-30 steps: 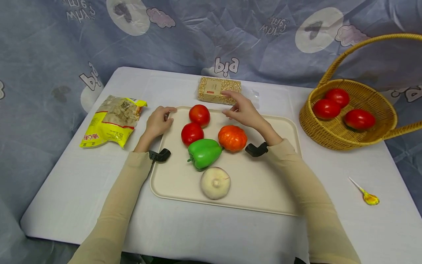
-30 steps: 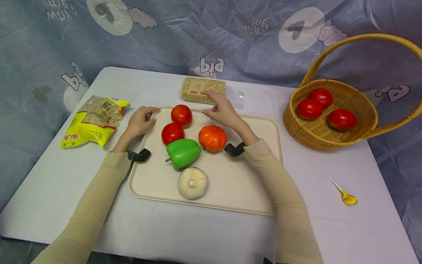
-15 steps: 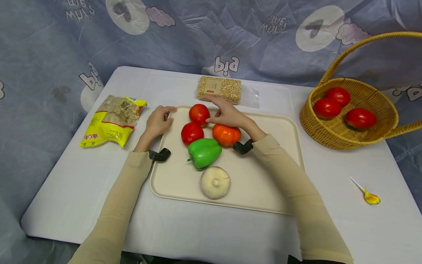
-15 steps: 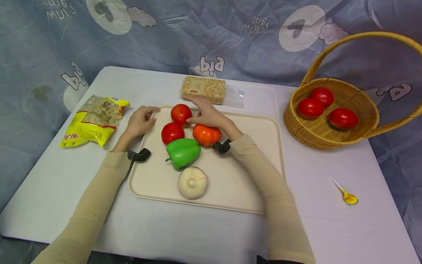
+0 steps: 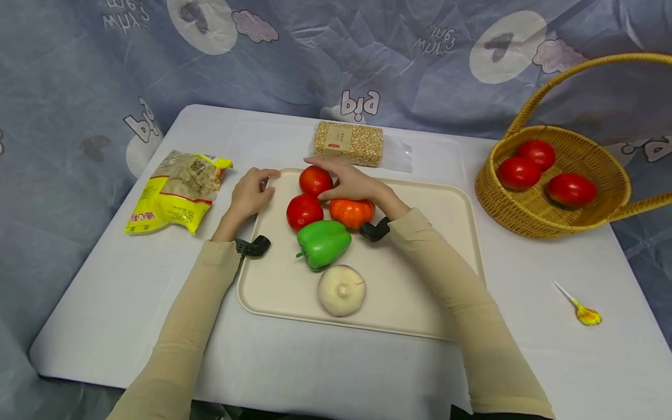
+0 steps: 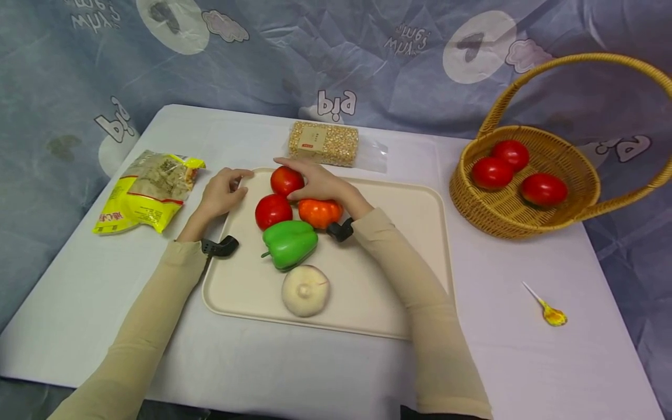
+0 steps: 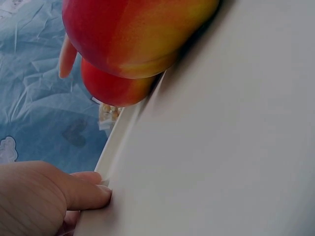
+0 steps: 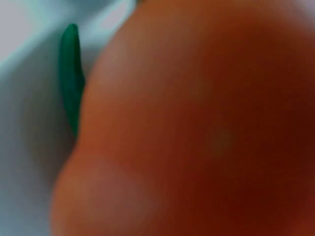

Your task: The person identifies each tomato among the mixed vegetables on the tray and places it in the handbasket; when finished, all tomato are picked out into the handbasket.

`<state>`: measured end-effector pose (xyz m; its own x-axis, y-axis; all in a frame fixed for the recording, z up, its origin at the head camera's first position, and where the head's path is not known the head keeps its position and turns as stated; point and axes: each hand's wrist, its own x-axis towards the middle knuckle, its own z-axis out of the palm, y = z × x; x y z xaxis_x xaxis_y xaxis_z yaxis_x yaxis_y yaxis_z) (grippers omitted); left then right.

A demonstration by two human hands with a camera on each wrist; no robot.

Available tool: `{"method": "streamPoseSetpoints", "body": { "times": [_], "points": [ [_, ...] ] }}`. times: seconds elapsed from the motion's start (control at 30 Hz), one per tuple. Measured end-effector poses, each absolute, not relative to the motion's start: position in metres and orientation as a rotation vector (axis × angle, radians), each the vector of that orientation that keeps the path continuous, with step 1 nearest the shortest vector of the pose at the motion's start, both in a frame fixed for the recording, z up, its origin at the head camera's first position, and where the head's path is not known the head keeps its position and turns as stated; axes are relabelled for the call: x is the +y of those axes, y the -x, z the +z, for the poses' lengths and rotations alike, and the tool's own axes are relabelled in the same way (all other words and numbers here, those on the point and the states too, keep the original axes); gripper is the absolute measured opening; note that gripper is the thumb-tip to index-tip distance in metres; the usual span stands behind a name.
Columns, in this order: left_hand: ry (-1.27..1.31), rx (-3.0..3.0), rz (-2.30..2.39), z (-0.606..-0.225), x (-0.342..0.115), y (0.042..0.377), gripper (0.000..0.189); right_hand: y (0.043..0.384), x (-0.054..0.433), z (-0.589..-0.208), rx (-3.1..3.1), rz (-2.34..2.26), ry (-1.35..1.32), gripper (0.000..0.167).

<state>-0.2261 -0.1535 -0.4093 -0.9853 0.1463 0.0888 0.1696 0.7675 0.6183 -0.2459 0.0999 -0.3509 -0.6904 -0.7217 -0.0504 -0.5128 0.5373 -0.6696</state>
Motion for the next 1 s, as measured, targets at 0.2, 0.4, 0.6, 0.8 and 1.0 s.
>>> {"method": "streamPoseSetpoints", "body": {
  "times": [0.2, 0.4, 0.6, 0.8, 1.0],
  "points": [
    [0.275, -2.911, -1.025, -0.41, -0.154, 0.226, 0.038, 0.244, 0.097, -0.348, 2.477, -0.86, 0.947, 0.065],
    [0.267, -2.911, -1.027, -0.409, -0.153, 0.226, 0.037, 0.243, 0.098, -0.346, 2.543, -0.845, 0.94, 0.062],
    [0.265, -2.911, -1.033, -0.408, -0.153, 0.226, 0.037, 0.242, 0.107, -0.346, 2.595, -0.945, 0.935, 0.063],
    [0.267, -2.913, -1.029, -0.408, -0.154, 0.226, 0.038, 0.239, 0.119, -0.342, 2.647, -1.101, 0.9, 0.066],
    [0.267, -2.912, -1.039, -0.408, -0.153, 0.224, 0.038, 0.232, 0.139, -0.335, 2.749, -1.205, 0.859, 0.065]
  ]
}}
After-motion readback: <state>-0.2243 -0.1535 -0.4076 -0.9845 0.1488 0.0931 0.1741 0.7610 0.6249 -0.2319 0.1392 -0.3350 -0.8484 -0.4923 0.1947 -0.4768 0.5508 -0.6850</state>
